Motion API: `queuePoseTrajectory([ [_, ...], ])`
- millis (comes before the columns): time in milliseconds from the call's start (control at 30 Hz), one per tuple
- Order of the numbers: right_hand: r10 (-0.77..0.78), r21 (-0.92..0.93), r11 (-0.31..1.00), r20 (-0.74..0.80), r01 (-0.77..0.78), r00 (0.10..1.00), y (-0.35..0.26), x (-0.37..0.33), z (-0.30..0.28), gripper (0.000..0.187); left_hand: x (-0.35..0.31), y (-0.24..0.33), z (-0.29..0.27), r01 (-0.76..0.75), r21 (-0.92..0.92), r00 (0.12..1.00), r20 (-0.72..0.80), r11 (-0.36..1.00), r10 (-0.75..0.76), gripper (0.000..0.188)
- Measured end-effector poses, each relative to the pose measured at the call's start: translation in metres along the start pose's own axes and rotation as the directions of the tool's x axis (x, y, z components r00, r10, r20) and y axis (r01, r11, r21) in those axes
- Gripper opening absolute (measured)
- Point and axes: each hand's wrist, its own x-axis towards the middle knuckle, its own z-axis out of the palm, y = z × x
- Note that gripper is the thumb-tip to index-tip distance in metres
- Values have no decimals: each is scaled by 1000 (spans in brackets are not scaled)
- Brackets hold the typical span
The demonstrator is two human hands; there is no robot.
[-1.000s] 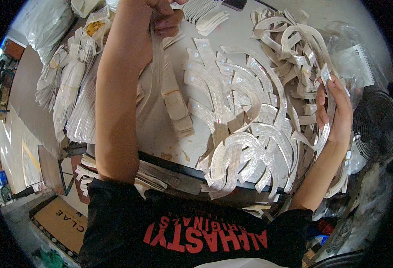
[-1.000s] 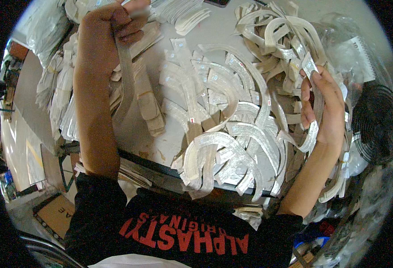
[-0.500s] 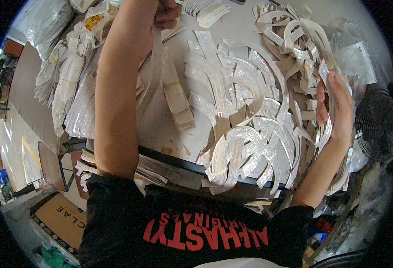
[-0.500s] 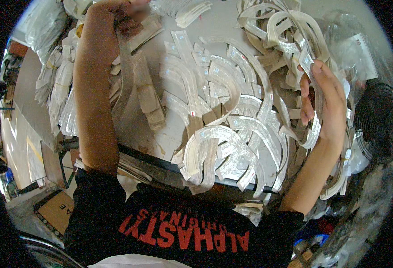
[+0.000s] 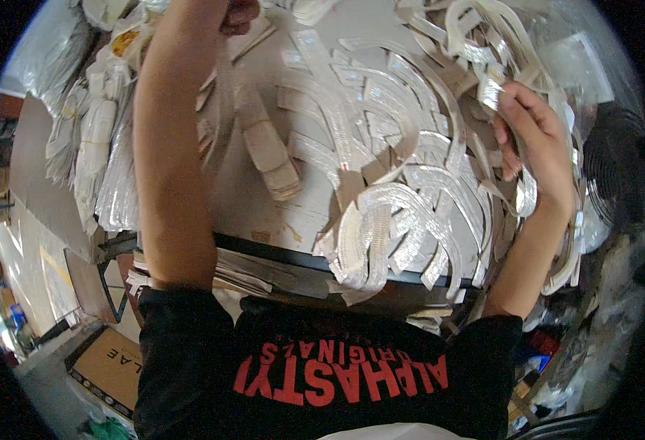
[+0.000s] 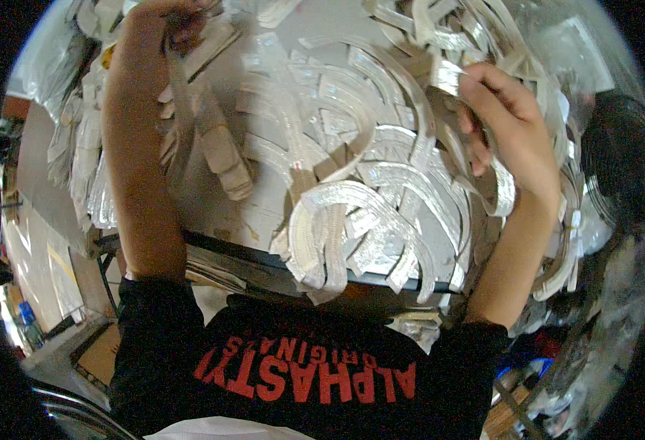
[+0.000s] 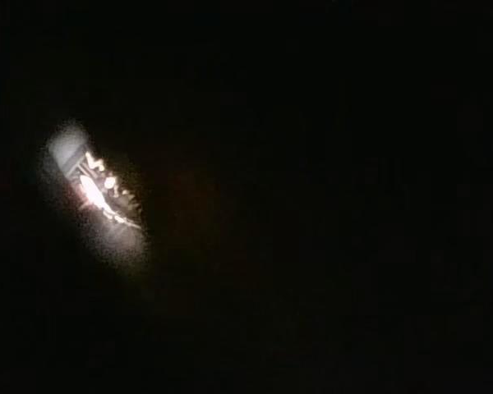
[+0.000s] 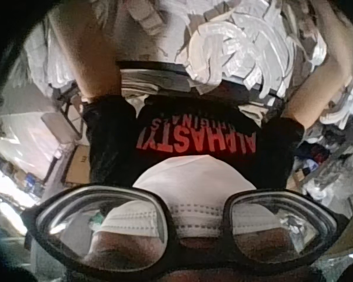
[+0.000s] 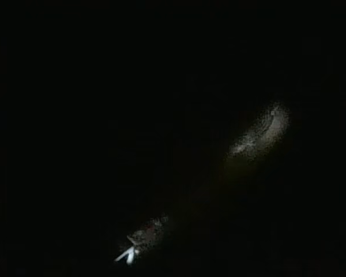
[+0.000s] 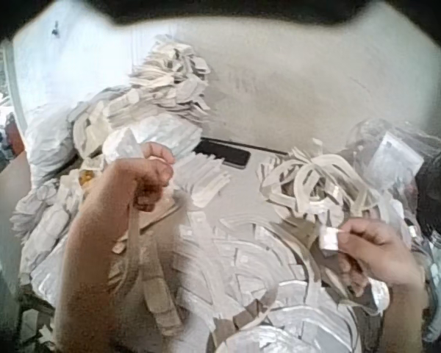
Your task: The person sorts and organizes white fabric strips on a table. They pick up strips, separate them, and arrange them into neat piles while occasionally moving other items aside to access the work area.
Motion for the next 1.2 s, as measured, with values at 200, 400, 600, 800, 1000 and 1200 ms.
queuePoseTrajectory([
  [200,-5,-141,989,328,54,945,5,-1,-3,21,2,4,9,49,252,986,144,966,-88,22],
  [400,-103,-161,972,367,172,924,9,-6,-14,13,-9,-34,23,-460,666,803,594,588,-45,26],
  [600,-131,-304,940,97,155,987,8,-6,-30,14,-40,-38,60,-523,585,662,737,620,-137,21],
  [800,-152,-447,872,144,201,978,14,1,-36,20,-38,-42,79,-528,536,713,701,659,1,36],
  [1000,-420,-491,716,266,497,868,29,6,-26,23,-36,-58,74,-618,550,671,741,562,13,41],
  [1200,-419,-460,723,302,515,857,31,9,-20,25,-34,-45,69,-546,618,703,705,565,-92,34],
])
